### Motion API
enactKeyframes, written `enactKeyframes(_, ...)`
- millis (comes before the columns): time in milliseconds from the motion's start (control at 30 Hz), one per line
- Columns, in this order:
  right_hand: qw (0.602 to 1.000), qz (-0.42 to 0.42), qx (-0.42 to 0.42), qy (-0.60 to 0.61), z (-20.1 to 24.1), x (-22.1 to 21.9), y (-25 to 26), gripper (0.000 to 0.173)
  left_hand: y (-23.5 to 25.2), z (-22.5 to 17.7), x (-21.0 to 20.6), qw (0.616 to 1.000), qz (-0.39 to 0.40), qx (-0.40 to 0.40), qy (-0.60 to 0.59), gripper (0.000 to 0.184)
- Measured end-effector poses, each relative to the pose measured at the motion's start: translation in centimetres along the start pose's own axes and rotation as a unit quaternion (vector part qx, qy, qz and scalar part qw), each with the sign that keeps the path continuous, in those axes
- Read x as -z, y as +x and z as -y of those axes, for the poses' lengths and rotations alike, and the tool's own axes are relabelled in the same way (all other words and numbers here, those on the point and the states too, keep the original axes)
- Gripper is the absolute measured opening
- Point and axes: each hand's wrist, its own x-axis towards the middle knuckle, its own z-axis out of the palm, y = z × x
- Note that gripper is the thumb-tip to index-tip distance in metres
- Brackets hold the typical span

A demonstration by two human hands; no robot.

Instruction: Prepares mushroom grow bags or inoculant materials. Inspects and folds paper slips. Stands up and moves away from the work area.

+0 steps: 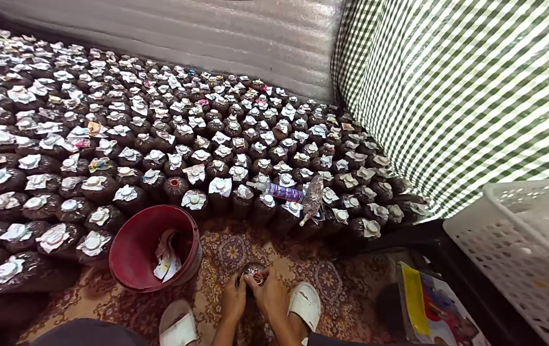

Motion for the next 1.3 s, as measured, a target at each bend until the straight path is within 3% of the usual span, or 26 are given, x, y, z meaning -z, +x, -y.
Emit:
enactKeyframes(133, 0.998, 0.040, 0.033, -0.040, 0.7, 1.3, 1.5, 0.053, 0.1, 0.8, 1.9, 0.999, 0.042, -0.001, 0.006, 0.041)
enactKeyframes(167, 0.994, 0.059, 0.063, -0.064, 0.5, 2.3, 1.7, 0.052, 0.1, 0.6, 2.9, 0.996, 0.068, -0.026, 0.043, 0.049)
enactKeyframes(267, 0.964, 0.118, 0.195, -0.136, -0.8, 6.4, 0.7, 0.053, -0.4, -1.2, 4.7, 0.958, 0.145, -0.101, 0.228, 0.115)
enactKeyframes(333, 0.932, 0.145, 0.287, -0.166, -0.9, 9.7, -1.1, 0.048, -1.1, -2.1, 4.4, 0.941, 0.147, -0.163, 0.256, 0.131)
enactKeyframes(467, 0.896, 0.138, 0.381, -0.183, -0.2, 15.9, -4.3, 0.044, -4.0, -3.3, 2.0, 0.938, 0.131, -0.283, 0.150, 0.113)
enactKeyframes(567, 0.902, 0.147, 0.347, -0.212, 0.0, 18.0, -5.1, 0.066, -6.0, -4.0, 0.8, 0.944, 0.114, -0.288, 0.110, 0.112)
enactKeyframes(633, 0.906, 0.132, 0.338, -0.219, -0.5, 17.9, -5.4, 0.065, -6.9, -4.2, 0.6, 0.945, 0.116, -0.281, 0.119, 0.112)
enactKeyframes(667, 0.906, 0.106, 0.352, -0.208, -0.9, 17.6, -5.5, 0.060, -7.3, -4.3, 0.7, 0.947, 0.120, -0.273, 0.121, 0.114)
enactKeyframes(733, 0.889, -0.027, 0.428, -0.161, -1.8, 16.1, -5.0, 0.048, -8.0, -4.4, 0.4, 0.954, 0.123, -0.259, 0.084, 0.113)
enactKeyframes(800, 0.847, -0.155, 0.491, -0.133, -1.1, 14.8, -3.6, 0.038, -10.0, -4.8, -0.9, 0.964, 0.132, -0.223, -0.058, 0.103)
enactKeyframes(900, 0.821, -0.210, 0.513, -0.134, 1.2, 14.0, -3.1, 0.032, -12.8, -6.6, -2.5, 0.950, 0.140, -0.177, -0.215, 0.077)
enactKeyframes(1033, 0.790, -0.203, 0.562, -0.139, 0.2, 13.9, -7.5, 0.030, -9.6, -3.5, -1.9, 0.946, 0.129, -0.264, -0.133, 0.077)
enactKeyframes(1167, 0.830, -0.196, 0.505, -0.137, -5.3, 14.4, -7.3, 0.031, -4.2, -4.5, 1.7, 0.923, 0.068, -0.354, 0.135, 0.088)
enactKeyframes(1300, 0.829, -0.225, 0.498, -0.122, -4.2, 13.9, -5.9, 0.032, -4.4, -4.8, 2.5, 0.927, 0.064, -0.328, 0.172, 0.092)
